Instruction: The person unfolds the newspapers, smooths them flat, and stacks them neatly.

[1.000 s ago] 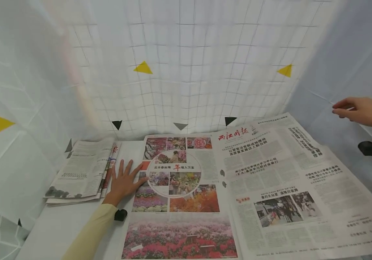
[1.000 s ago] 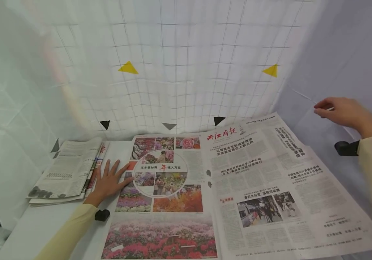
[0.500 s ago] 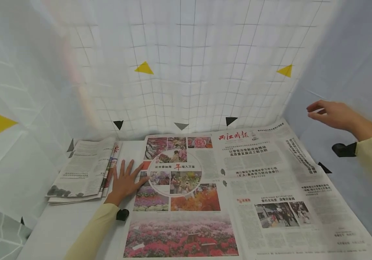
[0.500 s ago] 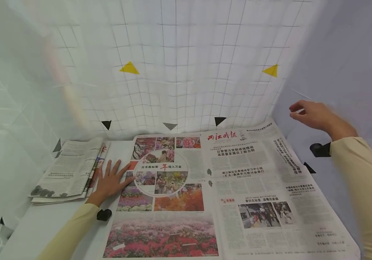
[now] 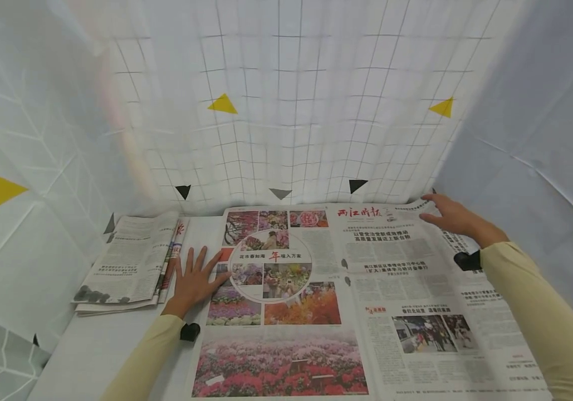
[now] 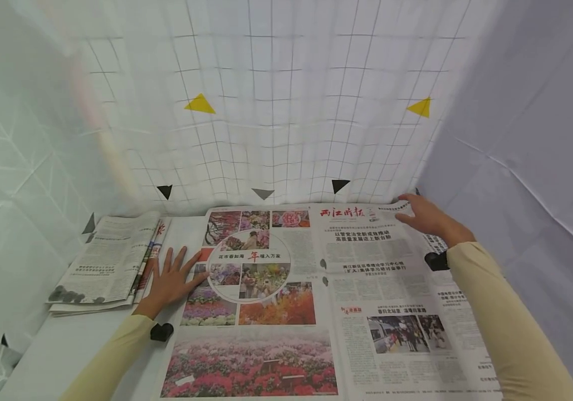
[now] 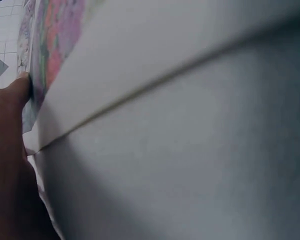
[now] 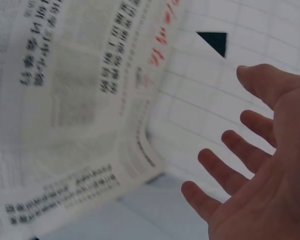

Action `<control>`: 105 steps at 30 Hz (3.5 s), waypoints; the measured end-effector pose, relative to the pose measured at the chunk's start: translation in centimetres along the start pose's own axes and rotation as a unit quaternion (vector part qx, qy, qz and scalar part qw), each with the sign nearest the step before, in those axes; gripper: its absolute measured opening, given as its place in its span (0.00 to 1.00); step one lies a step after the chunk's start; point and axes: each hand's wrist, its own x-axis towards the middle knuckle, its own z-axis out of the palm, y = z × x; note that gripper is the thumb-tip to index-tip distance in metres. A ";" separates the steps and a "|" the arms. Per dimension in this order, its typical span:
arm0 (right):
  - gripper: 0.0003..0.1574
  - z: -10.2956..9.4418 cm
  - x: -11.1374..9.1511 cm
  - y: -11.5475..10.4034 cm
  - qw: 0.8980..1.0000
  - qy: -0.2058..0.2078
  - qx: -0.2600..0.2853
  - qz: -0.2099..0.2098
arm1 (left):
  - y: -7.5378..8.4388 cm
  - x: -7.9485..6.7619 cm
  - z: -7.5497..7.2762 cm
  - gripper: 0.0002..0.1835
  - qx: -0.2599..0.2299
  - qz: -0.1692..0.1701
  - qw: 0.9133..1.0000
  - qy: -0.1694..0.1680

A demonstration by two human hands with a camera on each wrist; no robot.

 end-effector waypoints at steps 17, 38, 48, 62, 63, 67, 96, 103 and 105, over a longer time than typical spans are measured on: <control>0.54 10.3 0.6 -0.4 0.996 -0.043 0.074 0.013 | -0.3 0.6 0.0 0.45 -0.006 0.011 1.000 -0.016; 0.62 14.7 0.3 0.0 0.989 -0.102 0.064 0.082 | -0.7 1.0 0.1 0.46 -0.045 0.034 0.998 -0.012; 0.62 15.7 0.2 -0.3 0.987 -0.095 0.051 0.118 | -0.7 0.9 0.1 0.44 -0.046 0.035 0.998 -0.010; 0.68 17.5 0.3 0.0 0.988 -0.064 0.075 0.123 | -0.6 1.6 0.2 0.52 -0.070 0.032 0.997 -0.007; 0.68 17.4 0.3 -0.2 0.988 -0.062 0.076 0.123 | -0.5 1.6 0.3 0.53 -0.073 0.034 0.997 -0.004; 0.67 17.4 0.1 -0.2 0.987 -0.060 0.081 0.126 | -0.2 1.6 0.3 0.54 -0.082 0.041 0.996 0.006; 0.72 18.3 0.1 0.2 0.987 -0.044 0.091 0.126 | 0.5 2.0 0.0 0.46 -0.069 0.043 0.997 0.001; 0.78 18.8 0.5 0.6 0.988 -0.042 0.074 0.132 | 0.5 2.2 0.2 0.49 -0.077 0.048 0.996 0.008; 0.76 18.9 0.5 0.6 0.987 -0.044 0.072 0.133 | 0.4 2.2 0.2 0.48 -0.079 0.052 0.995 0.013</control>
